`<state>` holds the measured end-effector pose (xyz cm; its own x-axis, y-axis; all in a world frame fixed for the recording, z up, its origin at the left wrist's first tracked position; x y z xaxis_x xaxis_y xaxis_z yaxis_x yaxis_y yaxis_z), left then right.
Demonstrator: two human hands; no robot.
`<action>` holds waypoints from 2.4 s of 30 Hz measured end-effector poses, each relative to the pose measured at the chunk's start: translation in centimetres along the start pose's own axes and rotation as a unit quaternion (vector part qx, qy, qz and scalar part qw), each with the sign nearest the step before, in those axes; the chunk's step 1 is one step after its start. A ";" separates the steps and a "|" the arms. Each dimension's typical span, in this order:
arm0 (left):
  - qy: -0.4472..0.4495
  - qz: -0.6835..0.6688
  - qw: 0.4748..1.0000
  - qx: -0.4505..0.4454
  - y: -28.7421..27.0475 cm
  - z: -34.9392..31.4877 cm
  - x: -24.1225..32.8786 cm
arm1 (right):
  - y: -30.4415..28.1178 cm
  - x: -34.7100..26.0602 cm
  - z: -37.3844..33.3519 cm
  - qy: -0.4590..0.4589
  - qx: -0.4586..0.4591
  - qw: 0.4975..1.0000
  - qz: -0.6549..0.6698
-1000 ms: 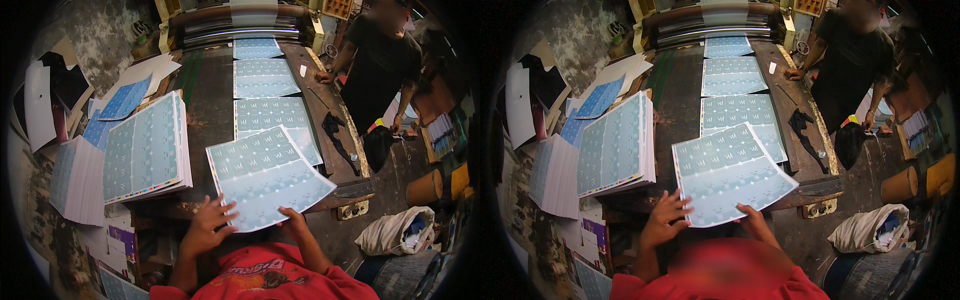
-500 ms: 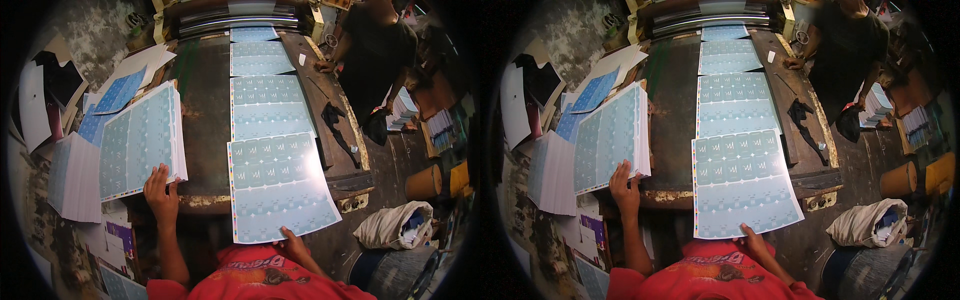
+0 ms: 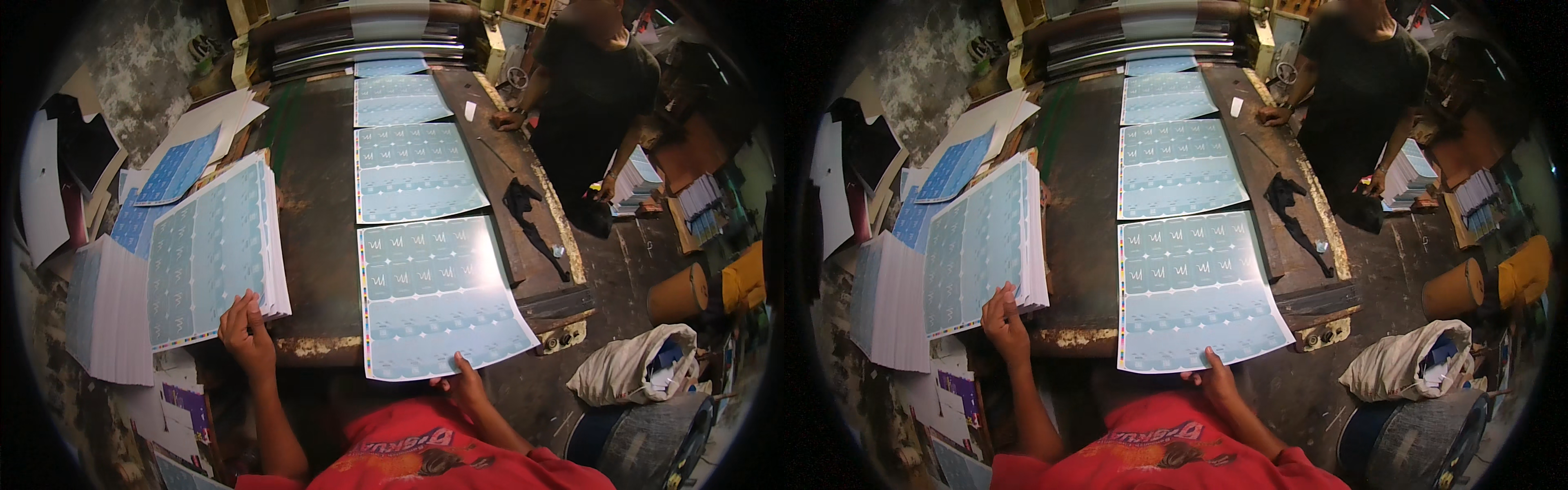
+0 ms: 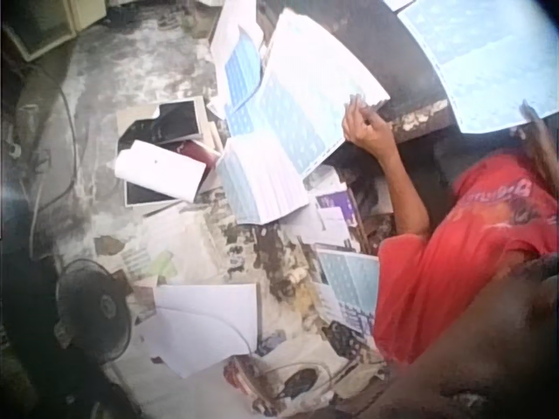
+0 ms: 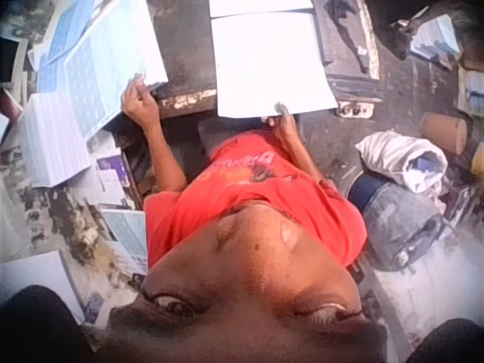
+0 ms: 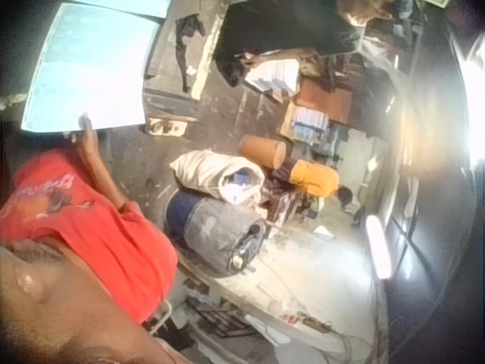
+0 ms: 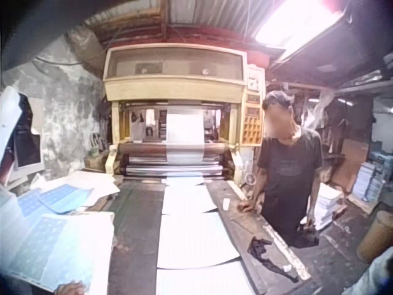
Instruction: The person organizes printed paper sheets on a workshop table, aligning them into stacks and placing them onto a moving conveyor belt of a machine.
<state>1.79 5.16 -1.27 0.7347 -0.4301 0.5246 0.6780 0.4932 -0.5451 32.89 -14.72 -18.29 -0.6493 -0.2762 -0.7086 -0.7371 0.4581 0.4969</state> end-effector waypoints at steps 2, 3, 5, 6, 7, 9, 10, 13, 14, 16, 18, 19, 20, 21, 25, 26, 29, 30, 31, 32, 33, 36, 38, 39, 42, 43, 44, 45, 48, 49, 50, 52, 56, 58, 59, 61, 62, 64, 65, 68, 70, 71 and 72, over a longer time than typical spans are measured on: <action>-0.017 0.008 1.000 0.017 0.4 0.0 -0.1 | 0.2 -0.2 1.2 -0.028 -0.005 1.000 0.001; -0.026 0.012 0.999 0.025 0.6 0.0 -0.3 | 0.2 -0.1 1.8 -0.032 0.020 0.999 -0.005; -0.030 0.020 0.999 0.020 0.8 0.0 -0.6 | 0.6 0.2 2.7 -0.039 0.067 0.997 -0.014; -0.032 0.025 0.999 0.017 0.8 0.0 -0.7 | 0.6 0.5 3.1 -0.040 0.064 0.997 -0.011; -0.014 0.034 0.999 0.012 0.8 -0.1 -0.5 | 0.6 0.5 3.2 -0.051 0.065 0.996 -0.011; 0.022 0.058 0.998 0.001 0.6 -0.1 -0.1 | 1.0 0.6 3.4 -0.071 0.067 0.995 -0.008; 0.018 0.049 0.999 -0.010 0.4 0.1 0.2 | 1.1 0.4 3.5 -0.080 0.069 0.994 -0.007; -0.004 0.021 0.999 -0.039 -0.3 0.3 0.5 | 1.5 0.2 3.4 -0.093 0.059 0.994 0.001; -0.013 0.008 0.999 -0.042 -0.4 0.5 0.4 | 1.4 0.1 3.5 -0.096 0.046 0.994 0.005; -0.117 -0.123 0.985 -0.013 -0.8 0.7 -0.9 | 1.2 0.0 3.6 -0.112 0.042 0.993 0.007; -0.300 -0.343 0.889 0.049 -1.2 0.5 -2.9 | 1.8 -0.2 3.0 -0.134 0.060 0.989 0.002; -0.278 -0.340 0.897 0.044 -1.3 0.4 -2.8 | 1.6 -0.3 3.0 -0.138 0.062 0.989 0.006; -0.258 -0.334 0.906 0.038 -1.6 0.6 -1.9 | 1.3 -0.2 3.1 -0.138 0.063 0.988 0.010; -0.236 -0.328 0.914 0.034 -2.0 0.7 -0.9 | 1.6 -0.6 3.1 -0.139 0.061 0.988 0.015; -0.017 -0.204 0.967 -0.150 -2.3 0.2 6.2 | 1.3 -1.9 3.0 -0.105 -0.010 0.994 -0.001; 0.016 -0.215 0.955 -0.202 -2.3 0.2 7.1 | 1.7 -2.5 2.7 -0.123 -0.031 0.992 0.004; 0.060 -0.257 0.906 -0.331 -1.9 -1.2 8.2 | 3.6 -5.1 1.8 -0.127 -0.122 0.984 -0.010; 0.075 -0.259 0.891 -0.364 -1.5 -1.8 8.7 | 4.7 -6.1 1.1 -0.115 -0.155 0.981 0.007; 0.090 -0.261 0.875 -0.398 -1.2 -2.4 9.1 | 4.5 -5.9 1.2 -0.110 -0.127 0.986 0.002; 0.101 -0.270 0.853 -0.435 -0.7 -3.0 9.3 | 4.4 -5.6 1.1 -0.107 -0.100 0.989 -0.003; 0.099 -0.275 0.835 -0.466 -0.3 -3.9 9.7 | 4.4 -5.5 1.1 -0.103 -0.074 0.992 -0.009; 0.138 -0.194 0.870 -0.432 -0.2 -3.7 9.2 | 2.4 -4.0 1.9 -0.010 -0.049 0.999 0.003; 0.112 -0.084 0.929 -0.341 -1.0 -1.0 8.1 | 0.6 -1.8 2.1 0.029 -0.015 0.999 0.000; 0.106 0.006 0.946 -0.305 -1.0 0.2 6.2 | -0.3 -0.9 1.7 0.037 -0.009 0.999 -0.007; 0.062 0.082 0.972 -0.213 -1.2 2.3 2.2 | -1.7 0.8 -0.1 0.047 0.003 0.997 -0.056; 0.046 0.099 0.968 -0.226 -1.6 2.0 1.9 | -1.8 1.4 -0.5 0.054 -0.010 0.996 -0.068; 0.036 0.105 0.964 -0.240 -1.2 2.0 1.7 | -2.1 1.6 -1.2 0.052 -0.013 0.995 -0.079; 0.031 0.104 0.965 -0.238 -1.3 1.7 1.9 | -2.3 1.9 -1.7 0.051 -0.015 0.995 -0.090; 0.028 0.106 0.968 -0.227 -1.6 0.6 2.4 | -2.6 2.5 -2.7 0.093 -0.015 0.993 -0.070; 0.025 0.100 0.969 -0.223 -1.5 0.4 2.3 | -2.6 2.8 -3.1 0.105 -0.014 0.993 -0.056; 0.022 0.096 0.971 -0.216 -1.4 0.4 2.2 | -2.2 2.6 -3.4 0.114 -0.006 0.992 -0.045; 0.015 0.082 0.976 -0.202 -1.1 0.5 2.3 | -1.3 2.1 -4.2 0.132 0.009 0.991 -0.022; -0.016 0.032 0.984 -0.176 -1.3 0.7 1.9 | -1.3 2.0 -4.1 0.102 -0.020 0.993 -0.060; -0.030 -0.001 0.990 -0.139 -1.1 0.7 3.7 | -1.7 2.2 -3.6 0.077 -0.035 0.993 -0.082; -0.004 -0.046 0.991 -0.123 -0.7 0.9 5.2 | -1.4 2.0 -3.2 0.070 -0.034 0.994 -0.077; 0.043 -0.139 0.985 -0.092 0.9 0.7 8.9 | -1.2 1.6 -2.7 0.055 -0.026 0.996 -0.070; 0.052 -0.183 0.975 -0.115 3.1 1.1 10.0 | -1.3 1.4 -2.5 0.048 -0.016 0.997 -0.061; -0.003 -0.263 0.953 -0.149 8.5 3.0 9.6 | -1.0 1.1 -1.4 0.036 -0.013 0.998 -0.052; -0.064 -0.305 0.935 -0.166 12.5 4.1 7.9 | -1.1 1.0 -0.8 0.037 -0.012 0.998 -0.046; -0.228 -0.300 0.908 -0.184 27.3 7.3 0.8 | -1.6 1.0 0.7 0.031 -0.010 0.999 -0.021; -0.274 -0.307 0.883 -0.223 36.7 7.5 -0.3 | -3.0 0.9 1.3 0.021 -0.004 1.000 0.001; -0.303 -0.300 0.877 -0.221 38.3 8.5 -2.6 | -2.5 0.8 2.2 0.023 -0.027 0.999 0.000; -0.324 -0.320 0.844 -0.283 39.7 10.4 -6.6 | -1.6 0.9 3.3 0.037 -0.064 0.997 0.004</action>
<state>23.54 35.44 -19.56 0.1701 0.1220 0.9778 0.9687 -0.2027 -0.1433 34.11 -12.89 -21.33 -0.6645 -0.3370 -0.6670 -0.7461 0.3507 0.5660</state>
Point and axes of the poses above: each hand's wrist, its own z-axis towards the middle knuckle, its own y-axis out of the palm, x = y × z, the point moved 3 cm from there along z, towards the middle knuckle, and after that the axes turned 7 degrees about -z, right-handed, at the moved point
